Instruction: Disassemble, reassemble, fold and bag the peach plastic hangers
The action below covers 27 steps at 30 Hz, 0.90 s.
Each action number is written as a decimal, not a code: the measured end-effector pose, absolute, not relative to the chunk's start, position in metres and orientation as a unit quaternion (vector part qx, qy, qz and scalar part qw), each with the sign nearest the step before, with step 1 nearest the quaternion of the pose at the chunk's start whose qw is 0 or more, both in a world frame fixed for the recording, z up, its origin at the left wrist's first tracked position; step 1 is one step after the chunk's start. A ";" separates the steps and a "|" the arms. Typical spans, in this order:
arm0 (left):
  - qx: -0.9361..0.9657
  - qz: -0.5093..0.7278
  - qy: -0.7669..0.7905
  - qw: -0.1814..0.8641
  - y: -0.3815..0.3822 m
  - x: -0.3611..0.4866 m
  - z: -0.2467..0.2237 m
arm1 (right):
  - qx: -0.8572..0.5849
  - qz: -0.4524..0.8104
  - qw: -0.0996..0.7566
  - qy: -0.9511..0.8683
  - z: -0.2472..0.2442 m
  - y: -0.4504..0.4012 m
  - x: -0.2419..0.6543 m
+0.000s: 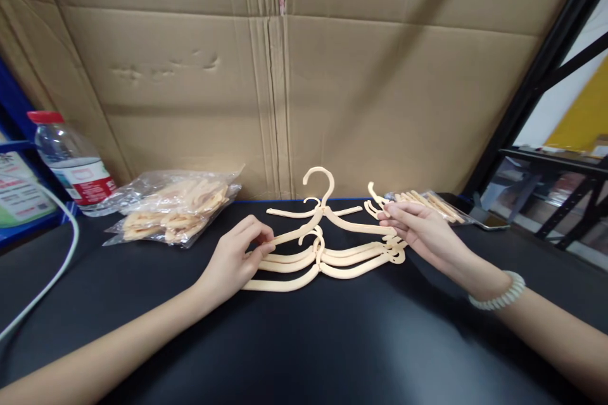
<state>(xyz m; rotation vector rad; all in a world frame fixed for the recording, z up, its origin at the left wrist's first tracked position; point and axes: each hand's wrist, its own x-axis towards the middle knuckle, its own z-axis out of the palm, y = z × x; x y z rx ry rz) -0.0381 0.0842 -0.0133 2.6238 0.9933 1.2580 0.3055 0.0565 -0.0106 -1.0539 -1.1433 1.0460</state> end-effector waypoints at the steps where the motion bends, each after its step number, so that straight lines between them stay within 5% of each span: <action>1: 0.853 0.407 0.324 0.034 0.084 -0.038 -0.013 | -0.450 0.455 0.596 -0.485 -0.010 0.056 0.304; 27: 0.814 0.447 0.369 0.036 0.087 -0.045 -0.019 | -0.450 0.550 0.490 -0.505 -0.005 0.054 0.311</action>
